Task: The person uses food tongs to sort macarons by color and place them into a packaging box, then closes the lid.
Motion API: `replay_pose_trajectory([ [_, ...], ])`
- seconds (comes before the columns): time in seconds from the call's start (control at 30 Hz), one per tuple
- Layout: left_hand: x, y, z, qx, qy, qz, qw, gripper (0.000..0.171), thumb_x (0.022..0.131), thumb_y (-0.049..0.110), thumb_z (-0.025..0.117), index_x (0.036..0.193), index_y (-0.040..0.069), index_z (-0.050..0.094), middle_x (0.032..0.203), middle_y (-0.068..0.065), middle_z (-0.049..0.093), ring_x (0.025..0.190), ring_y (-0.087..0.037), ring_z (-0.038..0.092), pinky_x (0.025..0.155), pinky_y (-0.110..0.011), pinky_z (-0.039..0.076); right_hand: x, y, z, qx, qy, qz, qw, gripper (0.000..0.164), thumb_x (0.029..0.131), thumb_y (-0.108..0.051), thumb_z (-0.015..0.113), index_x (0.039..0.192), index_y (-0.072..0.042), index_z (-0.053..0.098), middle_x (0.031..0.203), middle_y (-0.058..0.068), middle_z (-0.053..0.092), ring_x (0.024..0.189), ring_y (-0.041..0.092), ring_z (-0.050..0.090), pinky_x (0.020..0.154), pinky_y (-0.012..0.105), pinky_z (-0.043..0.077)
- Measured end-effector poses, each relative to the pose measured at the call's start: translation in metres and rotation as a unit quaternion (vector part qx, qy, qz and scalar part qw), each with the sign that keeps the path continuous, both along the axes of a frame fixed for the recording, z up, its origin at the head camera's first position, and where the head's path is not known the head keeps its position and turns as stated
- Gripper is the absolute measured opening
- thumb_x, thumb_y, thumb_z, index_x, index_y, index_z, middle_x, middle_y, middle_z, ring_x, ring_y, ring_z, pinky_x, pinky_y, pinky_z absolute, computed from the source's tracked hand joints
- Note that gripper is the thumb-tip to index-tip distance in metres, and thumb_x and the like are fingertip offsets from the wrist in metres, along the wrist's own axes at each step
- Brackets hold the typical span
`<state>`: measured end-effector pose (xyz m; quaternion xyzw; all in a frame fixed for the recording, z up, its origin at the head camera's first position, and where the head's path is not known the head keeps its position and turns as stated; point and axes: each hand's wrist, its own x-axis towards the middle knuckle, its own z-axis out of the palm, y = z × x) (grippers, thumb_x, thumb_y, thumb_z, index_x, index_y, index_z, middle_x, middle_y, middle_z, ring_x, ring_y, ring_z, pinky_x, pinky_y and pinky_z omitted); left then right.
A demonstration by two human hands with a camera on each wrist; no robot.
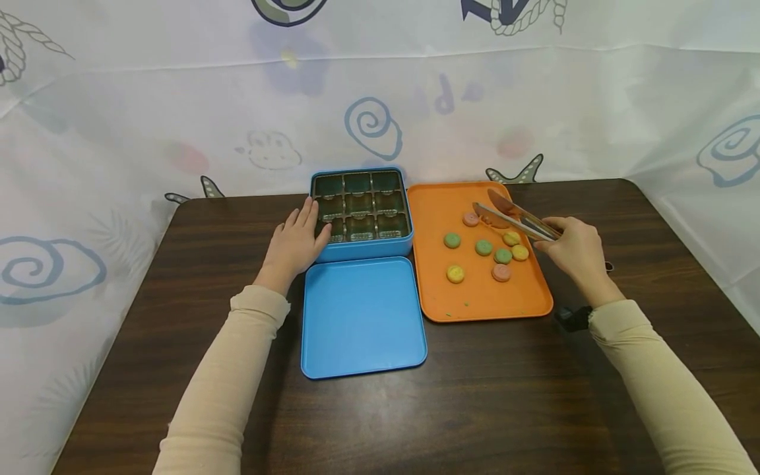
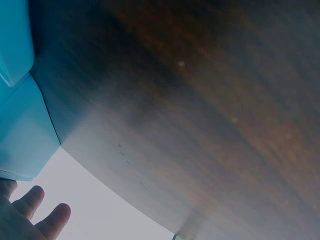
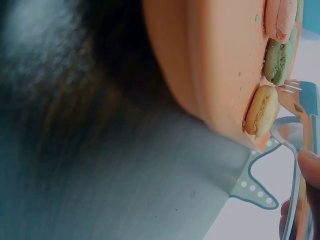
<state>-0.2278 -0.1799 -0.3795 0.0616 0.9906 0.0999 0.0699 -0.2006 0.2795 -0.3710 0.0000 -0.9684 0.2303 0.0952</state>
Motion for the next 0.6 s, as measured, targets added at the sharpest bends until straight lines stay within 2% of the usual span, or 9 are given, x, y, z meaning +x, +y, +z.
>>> replay_pose_trajectory([
  [0.3, -0.001, 0.001, 0.001, 0.0, -0.003, 0.002, 1.0, 0.069, 0.101, 0.05, 0.022, 0.154, 0.011, -0.001, 0.162, -0.008, -0.004, 0.147, -0.037, 0.01, 0.115, -0.058, 0.017, -0.003, 0.004, -0.001, -0.007, -0.032, 0.005, 0.999, 0.049, 0.084, -0.019, 0.071, 0.124, 0.005, 0.059, 0.118, 0.035, 0.057, 0.099, 0.047, 0.055, 0.083, 0.057, 0.043],
  [0.6, -0.001, 0.001, 0.001, 0.002, -0.005, 0.002, 1.0, 0.069, 0.101, 0.05, 0.02, 0.154, 0.011, -0.002, 0.162, -0.008, -0.004, 0.147, -0.037, 0.01, 0.115, -0.058, 0.018, -0.011, 0.005, 0.005, -0.065, -0.105, -0.012, 0.992, 0.057, 0.084, -0.02, 0.07, 0.132, 0.003, 0.053, 0.122, 0.034, 0.056, 0.1, 0.044, 0.055, 0.079, 0.05, 0.047],
])
